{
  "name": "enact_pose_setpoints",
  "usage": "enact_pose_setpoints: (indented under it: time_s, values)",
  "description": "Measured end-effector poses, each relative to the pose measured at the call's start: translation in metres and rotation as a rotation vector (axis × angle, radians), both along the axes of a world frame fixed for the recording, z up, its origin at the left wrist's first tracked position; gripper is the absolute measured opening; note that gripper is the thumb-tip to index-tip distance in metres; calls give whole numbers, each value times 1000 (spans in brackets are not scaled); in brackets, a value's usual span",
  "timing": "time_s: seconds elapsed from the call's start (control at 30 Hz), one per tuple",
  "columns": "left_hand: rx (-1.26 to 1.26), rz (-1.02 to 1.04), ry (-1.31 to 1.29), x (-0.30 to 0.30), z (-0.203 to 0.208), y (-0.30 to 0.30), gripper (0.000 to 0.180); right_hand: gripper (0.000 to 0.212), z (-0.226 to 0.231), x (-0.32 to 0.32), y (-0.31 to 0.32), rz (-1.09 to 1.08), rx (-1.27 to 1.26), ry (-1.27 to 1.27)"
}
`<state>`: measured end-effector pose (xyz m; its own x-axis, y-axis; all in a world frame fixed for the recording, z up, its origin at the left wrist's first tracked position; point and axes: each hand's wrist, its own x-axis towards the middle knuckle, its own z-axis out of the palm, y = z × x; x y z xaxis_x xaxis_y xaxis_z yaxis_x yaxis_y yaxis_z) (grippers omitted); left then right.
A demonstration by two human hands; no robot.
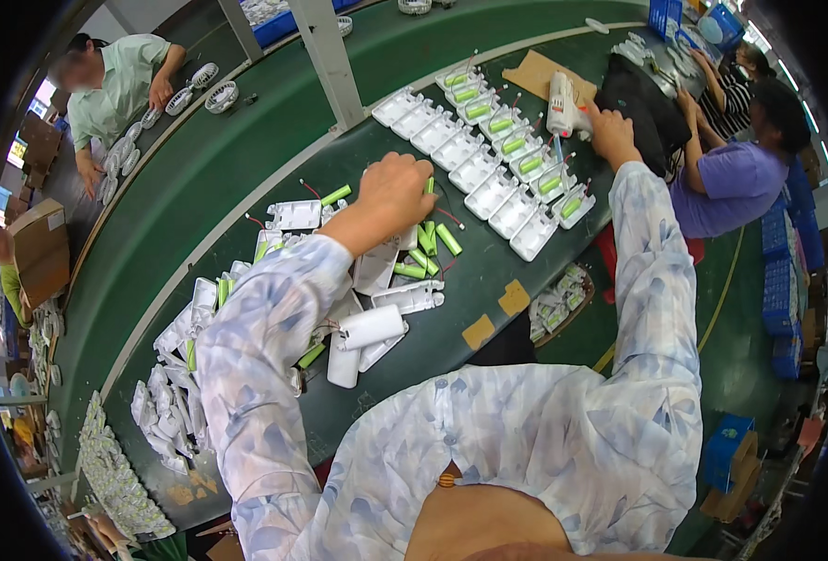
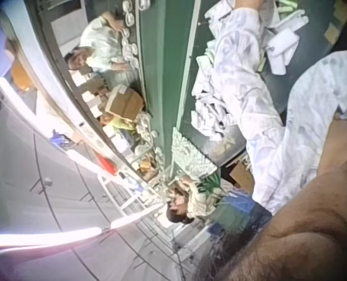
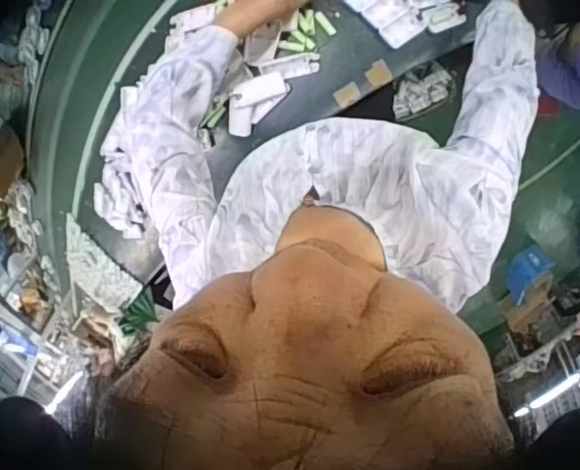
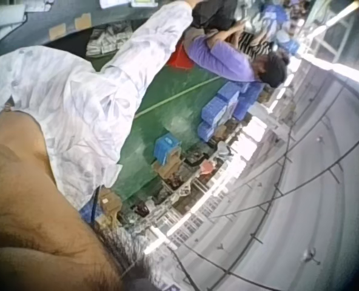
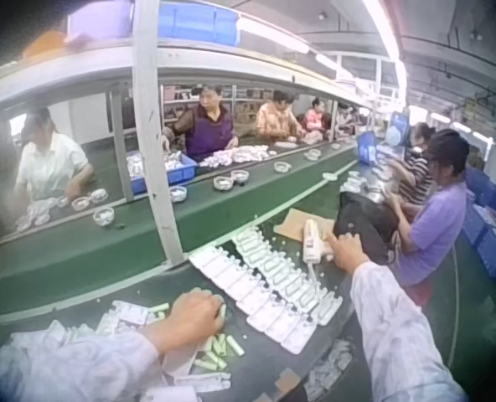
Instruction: The person assembles electronic components by gluing batteries into plastic casings using a hot glue gun.
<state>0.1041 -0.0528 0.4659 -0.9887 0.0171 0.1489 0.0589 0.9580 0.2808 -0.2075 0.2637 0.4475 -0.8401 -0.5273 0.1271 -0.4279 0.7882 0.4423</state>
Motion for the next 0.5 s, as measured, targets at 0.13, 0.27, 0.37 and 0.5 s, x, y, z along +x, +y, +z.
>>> enact_pose_setpoints:
  time_s: [0.13,0.27,0.37,0.5]
  values:
    - [-95,18,-119,-16,-22,4,41,60,0,1,-1,134,-33,23]
    - [11,4,-162,-23,-19,9,35,58,14,-2,14,173,-31,103]
    - [466,71,-199,-19,-6,-6,36,60,37,10,16,183,-179,190]
    - [1135,136,-281,-12,20,-34,30,62,59,16,26,128,-246,200]
